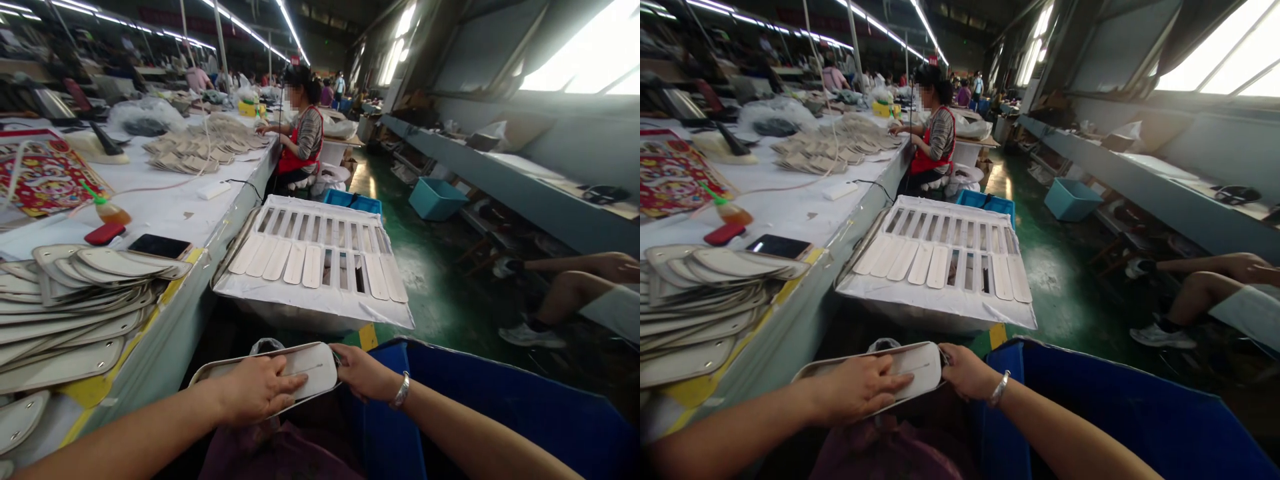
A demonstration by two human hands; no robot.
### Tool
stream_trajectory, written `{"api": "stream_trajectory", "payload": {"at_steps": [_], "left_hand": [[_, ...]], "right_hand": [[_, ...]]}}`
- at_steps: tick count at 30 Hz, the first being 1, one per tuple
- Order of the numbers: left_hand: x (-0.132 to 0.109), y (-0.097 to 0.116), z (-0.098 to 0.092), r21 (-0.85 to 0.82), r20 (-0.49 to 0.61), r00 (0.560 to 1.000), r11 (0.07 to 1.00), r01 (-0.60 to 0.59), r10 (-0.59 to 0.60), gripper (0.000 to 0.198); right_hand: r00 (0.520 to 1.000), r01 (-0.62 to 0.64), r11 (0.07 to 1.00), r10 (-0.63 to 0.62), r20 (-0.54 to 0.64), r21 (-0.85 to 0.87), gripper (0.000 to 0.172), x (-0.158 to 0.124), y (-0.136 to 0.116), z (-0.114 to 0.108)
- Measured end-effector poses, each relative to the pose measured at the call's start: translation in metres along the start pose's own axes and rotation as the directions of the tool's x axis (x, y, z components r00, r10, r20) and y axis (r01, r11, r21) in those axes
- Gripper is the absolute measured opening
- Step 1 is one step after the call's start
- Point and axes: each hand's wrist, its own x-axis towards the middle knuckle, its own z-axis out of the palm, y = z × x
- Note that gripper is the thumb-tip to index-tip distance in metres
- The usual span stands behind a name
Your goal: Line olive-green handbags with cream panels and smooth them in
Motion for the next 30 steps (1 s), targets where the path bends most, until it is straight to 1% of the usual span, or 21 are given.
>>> {"api": "stream_trajectory", "payload": {"at_steps": [2,4,6,7,9,10,12,14,16,19,22,23,25,26,27,28,29,30], "left_hand": [[0.0,0.003,-0.004,-0.025,0.02,1.0,1.0,0.01,-0.01,0.044],[0.0,0.005,-0.004,-0.031,0.039,0.999,0.999,0.015,-0.014,0.054],[0.0,0.008,0.001,0.004,0.036,0.998,0.999,0.044,-0.044,0.064],[0.001,0.01,0.005,0.038,0.028,0.998,0.998,0.054,-0.055,0.064],[0.003,0.012,0.013,0.116,0.014,0.998,0.992,0.051,-0.053,0.056],[0.004,0.014,0.017,0.148,0.013,0.999,0.988,0.036,-0.038,0.054],[0.006,0.015,0.022,0.184,0.017,1.0,0.983,0.003,-0.006,0.053],[0.007,0.014,0.023,0.186,0.01,1.0,0.983,0.006,-0.008,0.053],[0.007,0.012,0.023,0.172,0.0,1.0,0.985,0.011,-0.011,0.052],[0.006,0.008,0.022,0.156,-0.003,1.0,0.988,0.014,-0.013,0.054],[0.006,0.006,0.02,0.147,0.02,1.0,0.989,0.001,-0.004,0.051],[0.007,0.005,0.019,0.146,0.026,1.0,0.989,-0.006,0.002,0.049],[0.007,0.005,0.016,0.145,0.028,1.0,0.989,-0.007,0.003,0.046],[0.007,0.005,0.015,0.143,0.026,1.0,0.99,-0.004,0.001,0.046],[0.007,0.005,0.013,0.14,0.026,1.0,0.99,-0.002,-0.002,0.045],[0.007,0.006,0.012,0.136,0.029,1.0,0.991,-0.002,-0.002,0.045],[0.007,0.006,0.01,0.134,0.032,0.999,0.991,-0.001,-0.003,0.044],[0.007,0.007,0.008,0.133,0.036,0.999,0.991,-0.002,-0.003,0.044]], "right_hand": [[1.0,-0.01,1.0,0.011,-0.018,0.01,0.04,-0.001,0.002,0.0],[1.0,-0.012,1.0,0.012,-0.026,0.021,0.044,-0.003,0.003,0.002],[0.999,-0.014,1.0,0.014,-0.044,0.016,0.048,-0.004,0.002,0.003],[0.998,-0.014,1.0,0.015,-0.064,0.006,0.05,-0.004,0.002,0.003],[0.994,-0.002,1.0,-0.001,-0.111,-0.026,0.052,-0.004,0.001,0.002],[0.991,0.003,0.999,-0.008,-0.131,-0.039,0.053,-0.003,0.001,0.001],[0.991,-0.011,0.999,0.007,-0.133,-0.031,0.058,-0.002,0.003,-0.001],[0.991,-0.048,0.999,0.051,-0.124,0.024,0.062,-0.002,0.005,-0.001],[0.985,-0.058,0.996,0.068,-0.157,0.07,0.06,-0.004,0.005,0.003],[0.977,-0.023,0.997,0.038,-0.208,0.076,0.053,-0.011,-0.005,0.011],[0.984,0.011,0.994,0.008,-0.179,0.109,0.052,-0.017,-0.016,0.011],[0.988,0.027,0.991,-0.006,-0.156,0.132,0.051,-0.018,-0.016,0.007],[0.999,0.038,0.973,-0.03,-0.039,0.227,0.05,-0.019,-0.008,-0.003],[0.999,0.025,0.948,-0.037,0.032,0.317,0.052,-0.017,0.0,-0.008],[0.996,0.004,0.904,-0.042,0.08,0.428,0.056,-0.014,0.011,-0.013],[0.994,-0.022,0.84,-0.04,0.103,0.542,0.059,-0.008,0.024,-0.016],[0.997,-0.034,0.774,-0.02,0.078,0.632,0.058,-0.001,0.037,-0.017],[0.999,-0.033,0.729,0.015,0.032,0.683,0.053,0.008,0.049,-0.015]]}}
